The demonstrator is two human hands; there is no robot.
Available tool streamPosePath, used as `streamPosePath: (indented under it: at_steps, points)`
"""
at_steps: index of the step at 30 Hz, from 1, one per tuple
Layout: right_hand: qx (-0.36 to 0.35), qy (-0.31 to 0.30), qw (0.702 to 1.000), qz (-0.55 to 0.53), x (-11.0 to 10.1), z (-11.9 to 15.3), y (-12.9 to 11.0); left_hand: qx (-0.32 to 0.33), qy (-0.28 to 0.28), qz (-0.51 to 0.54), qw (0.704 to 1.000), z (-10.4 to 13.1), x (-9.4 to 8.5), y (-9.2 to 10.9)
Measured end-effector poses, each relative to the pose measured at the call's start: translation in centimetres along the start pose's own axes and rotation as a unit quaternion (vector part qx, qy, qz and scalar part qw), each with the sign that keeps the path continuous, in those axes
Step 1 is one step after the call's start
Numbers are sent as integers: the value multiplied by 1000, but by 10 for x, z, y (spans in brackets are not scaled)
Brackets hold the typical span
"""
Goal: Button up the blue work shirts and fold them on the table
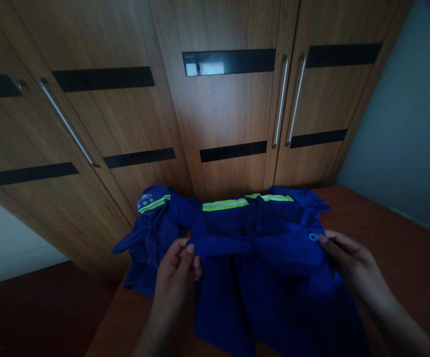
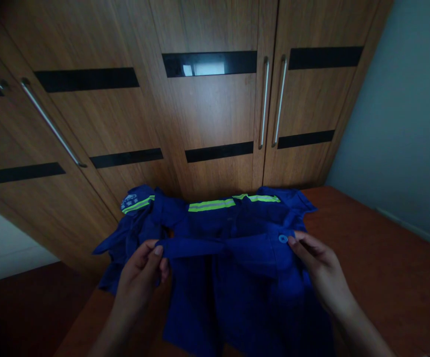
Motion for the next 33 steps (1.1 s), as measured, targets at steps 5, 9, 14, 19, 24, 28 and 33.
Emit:
streamPosePath:
  at_steps: [5, 9, 14, 19, 24, 28, 33]
  points:
    - [37, -60, 971, 229, -13, -10, 32, -71, -63, -275, 957, 4, 4, -27]
    - [-72, 4, 895, 440, -6, -6, 22, -148, -49, -600, 785, 2, 0, -50]
    - [-264, -5, 815, 516, 73, 32, -28, 29, -30, -661, 750, 5, 42, -5]
    - [-247, -116, 765, 584, 153, 37, -12, 93, -160, -584, 790, 2, 108, -9]
    - [-196, -116, 763, 605, 153, 17, 25, 103, -156, -540, 821, -15, 130, -32]
    - [-205, -114, 780, 581, 140, 12, 42, 107, -142, -493, 852, -17, 119, -48]
    - [-234, -139, 786, 555, 140, 16, 48, 114, -163, -457, 867, -13, 111, -59]
Point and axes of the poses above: each hand's wrist, its own z-axis away from the middle knuckle, its own x-axis out of the palm, y = z × x, the point moved 9 cm from there along -z, towards the middle knuckle, and after that the axes turned 14 degrees about -y, right-handed, at the moved point
